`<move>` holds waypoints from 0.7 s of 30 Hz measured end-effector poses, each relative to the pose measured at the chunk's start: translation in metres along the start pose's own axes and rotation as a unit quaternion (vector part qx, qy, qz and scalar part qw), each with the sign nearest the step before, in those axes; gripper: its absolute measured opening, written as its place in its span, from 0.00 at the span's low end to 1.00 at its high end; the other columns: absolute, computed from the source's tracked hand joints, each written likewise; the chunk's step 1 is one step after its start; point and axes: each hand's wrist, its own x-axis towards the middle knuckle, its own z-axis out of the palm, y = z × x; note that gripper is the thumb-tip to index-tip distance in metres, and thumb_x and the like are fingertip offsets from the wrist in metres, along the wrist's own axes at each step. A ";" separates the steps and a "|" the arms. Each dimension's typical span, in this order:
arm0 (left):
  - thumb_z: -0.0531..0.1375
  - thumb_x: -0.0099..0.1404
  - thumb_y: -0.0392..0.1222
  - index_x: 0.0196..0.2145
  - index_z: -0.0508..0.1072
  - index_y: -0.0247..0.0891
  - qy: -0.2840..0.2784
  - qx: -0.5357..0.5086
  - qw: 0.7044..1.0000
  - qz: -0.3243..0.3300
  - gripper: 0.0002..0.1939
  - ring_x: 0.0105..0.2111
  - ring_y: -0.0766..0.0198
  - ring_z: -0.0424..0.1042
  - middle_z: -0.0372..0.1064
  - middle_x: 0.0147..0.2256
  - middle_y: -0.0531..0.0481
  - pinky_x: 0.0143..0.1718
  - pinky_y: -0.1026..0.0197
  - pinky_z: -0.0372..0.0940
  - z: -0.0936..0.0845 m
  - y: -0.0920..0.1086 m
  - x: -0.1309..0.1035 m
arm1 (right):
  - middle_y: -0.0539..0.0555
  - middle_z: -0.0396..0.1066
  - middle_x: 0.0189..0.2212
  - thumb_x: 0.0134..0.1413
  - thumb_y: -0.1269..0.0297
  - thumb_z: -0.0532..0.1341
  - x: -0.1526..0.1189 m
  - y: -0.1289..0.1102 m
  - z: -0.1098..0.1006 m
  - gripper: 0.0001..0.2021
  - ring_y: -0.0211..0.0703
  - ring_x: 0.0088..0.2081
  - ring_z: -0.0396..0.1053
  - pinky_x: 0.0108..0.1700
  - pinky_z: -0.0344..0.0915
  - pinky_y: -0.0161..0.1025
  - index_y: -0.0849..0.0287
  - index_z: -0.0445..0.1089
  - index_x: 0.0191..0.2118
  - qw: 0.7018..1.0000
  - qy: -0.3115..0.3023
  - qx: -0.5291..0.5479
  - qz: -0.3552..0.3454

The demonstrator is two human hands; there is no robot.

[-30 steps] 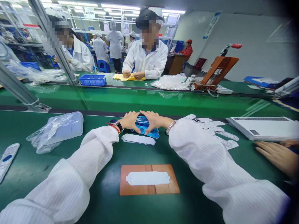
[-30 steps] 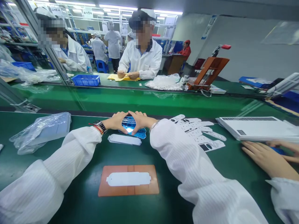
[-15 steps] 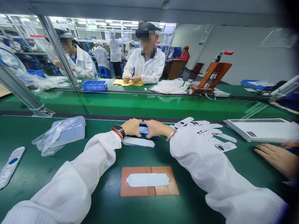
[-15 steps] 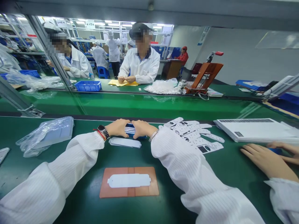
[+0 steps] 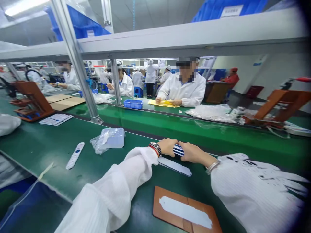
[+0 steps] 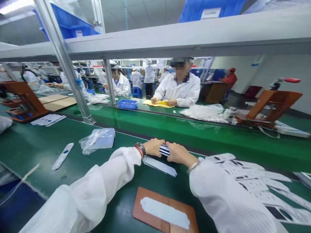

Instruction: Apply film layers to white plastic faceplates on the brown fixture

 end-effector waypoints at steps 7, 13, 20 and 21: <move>0.58 0.66 0.44 0.50 0.66 0.35 0.057 -0.017 0.998 -0.002 0.17 0.43 0.58 0.70 0.67 0.47 0.44 0.43 0.50 0.68 -0.014 -0.002 -0.010 | 0.60 0.72 0.39 0.45 0.67 0.63 -0.002 -0.011 -0.031 0.23 0.48 0.37 0.71 0.36 0.64 0.40 0.64 0.64 0.49 0.998 0.020 -0.063 -0.004; 0.58 0.66 0.44 0.50 0.67 0.35 0.123 -0.029 0.992 -0.005 0.16 0.43 0.58 0.70 0.67 0.47 0.44 0.43 0.50 0.68 -0.037 -0.003 -0.024 | 0.56 0.71 0.37 0.51 0.62 0.62 -0.005 -0.026 -0.066 0.20 0.44 0.35 0.69 0.37 0.64 0.41 0.64 0.64 0.48 0.991 0.055 -0.123 -0.024; 0.59 0.65 0.41 0.48 0.67 0.35 0.272 -0.056 0.961 -0.019 0.14 0.44 0.58 0.69 0.67 0.46 0.45 0.45 0.50 0.67 -0.068 -0.013 -0.079 | 0.64 0.71 0.39 0.48 0.73 0.60 -0.016 -0.085 -0.120 0.17 0.55 0.41 0.67 0.39 0.60 0.43 0.66 0.65 0.46 0.958 0.158 -0.224 -0.082; 0.59 0.64 0.38 0.48 0.66 0.36 0.295 -0.061 0.953 -0.030 0.15 0.45 0.57 0.69 0.67 0.46 0.45 0.46 0.51 0.66 -0.070 -0.018 -0.093 | 0.64 0.70 0.40 0.47 0.75 0.60 -0.015 -0.100 -0.127 0.17 0.55 0.41 0.67 0.40 0.59 0.43 0.66 0.65 0.46 0.952 0.169 -0.236 -0.100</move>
